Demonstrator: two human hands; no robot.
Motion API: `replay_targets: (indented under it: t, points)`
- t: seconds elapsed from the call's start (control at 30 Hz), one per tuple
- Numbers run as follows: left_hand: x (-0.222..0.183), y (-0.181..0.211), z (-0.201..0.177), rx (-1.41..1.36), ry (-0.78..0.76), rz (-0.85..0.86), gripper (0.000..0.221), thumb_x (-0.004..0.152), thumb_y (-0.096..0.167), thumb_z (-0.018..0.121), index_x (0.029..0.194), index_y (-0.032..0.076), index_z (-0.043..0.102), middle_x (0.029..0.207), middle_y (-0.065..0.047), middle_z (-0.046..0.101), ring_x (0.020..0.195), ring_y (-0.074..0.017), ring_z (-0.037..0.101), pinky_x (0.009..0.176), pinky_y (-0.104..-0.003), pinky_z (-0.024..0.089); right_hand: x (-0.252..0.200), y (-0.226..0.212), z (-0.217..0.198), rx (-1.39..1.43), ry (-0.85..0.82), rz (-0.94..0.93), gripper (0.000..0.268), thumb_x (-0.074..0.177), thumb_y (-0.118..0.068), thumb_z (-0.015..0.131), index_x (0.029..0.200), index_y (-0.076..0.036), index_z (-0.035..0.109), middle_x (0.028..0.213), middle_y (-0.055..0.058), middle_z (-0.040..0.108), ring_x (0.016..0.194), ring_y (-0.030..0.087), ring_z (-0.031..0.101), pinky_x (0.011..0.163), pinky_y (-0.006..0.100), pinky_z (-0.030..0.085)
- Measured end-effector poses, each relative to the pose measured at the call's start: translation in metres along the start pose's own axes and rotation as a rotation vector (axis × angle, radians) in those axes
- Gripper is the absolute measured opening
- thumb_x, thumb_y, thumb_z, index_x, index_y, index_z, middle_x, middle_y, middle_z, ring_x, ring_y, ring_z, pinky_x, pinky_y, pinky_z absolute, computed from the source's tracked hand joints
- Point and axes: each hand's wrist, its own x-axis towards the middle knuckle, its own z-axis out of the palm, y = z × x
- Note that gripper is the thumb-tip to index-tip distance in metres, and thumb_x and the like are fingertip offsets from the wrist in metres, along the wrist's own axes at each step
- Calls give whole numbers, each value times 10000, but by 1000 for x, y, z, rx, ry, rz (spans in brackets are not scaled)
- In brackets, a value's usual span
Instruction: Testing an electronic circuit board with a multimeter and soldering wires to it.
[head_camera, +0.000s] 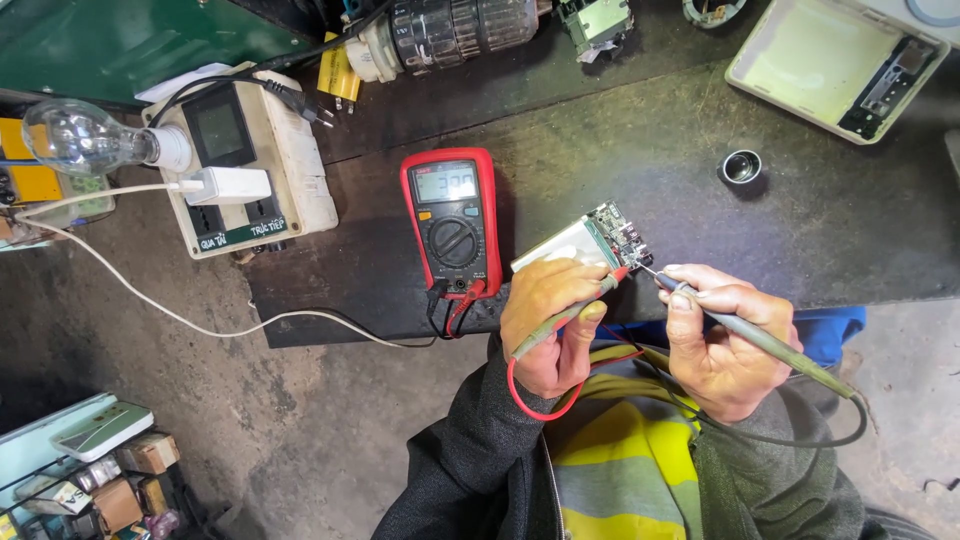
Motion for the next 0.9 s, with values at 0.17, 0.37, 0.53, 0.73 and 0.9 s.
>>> replay_targets:
  t: [0.17,0.37,0.53,0.73,0.9]
  points:
    - [2,2,1,-8,4,-1,238,1084,229,511,1030,40,645,1059,-110,726,963,-310,729,968,-446,581,-1,1,0,3,1,1,204,1050,-47,630,1071,30,442,1013,360,699,854,374,760,777,380,641]
    - [1,0,2,-3,5,-9,226,1086,227,510,1037,49,642,1066,-98,726,972,-300,727,965,-433,578,2,-2,0,-7,-3,3,198,1052,-47,628,1071,19,442,1017,347,706,854,369,765,777,374,638]
    - [3,3,1,22,11,12,233,1085,218,506,1046,33,643,1065,-115,723,961,-316,720,956,-443,584,5,-8,1,-38,12,3,198,1054,-73,636,1059,15,459,1011,326,718,861,354,773,765,364,643]
    - [-3,-6,10,-105,129,6,196,994,187,660,988,-5,698,1012,-121,753,954,-309,707,913,-425,584,12,7,-1,54,41,-167,202,964,77,724,891,73,536,916,303,747,779,342,782,640,350,630]
    - [-5,-7,13,-111,138,2,193,982,170,669,978,-22,694,1007,-140,747,949,-324,705,908,-437,583,12,4,-1,57,40,-146,192,974,46,718,903,68,541,927,297,752,790,333,785,643,344,634]
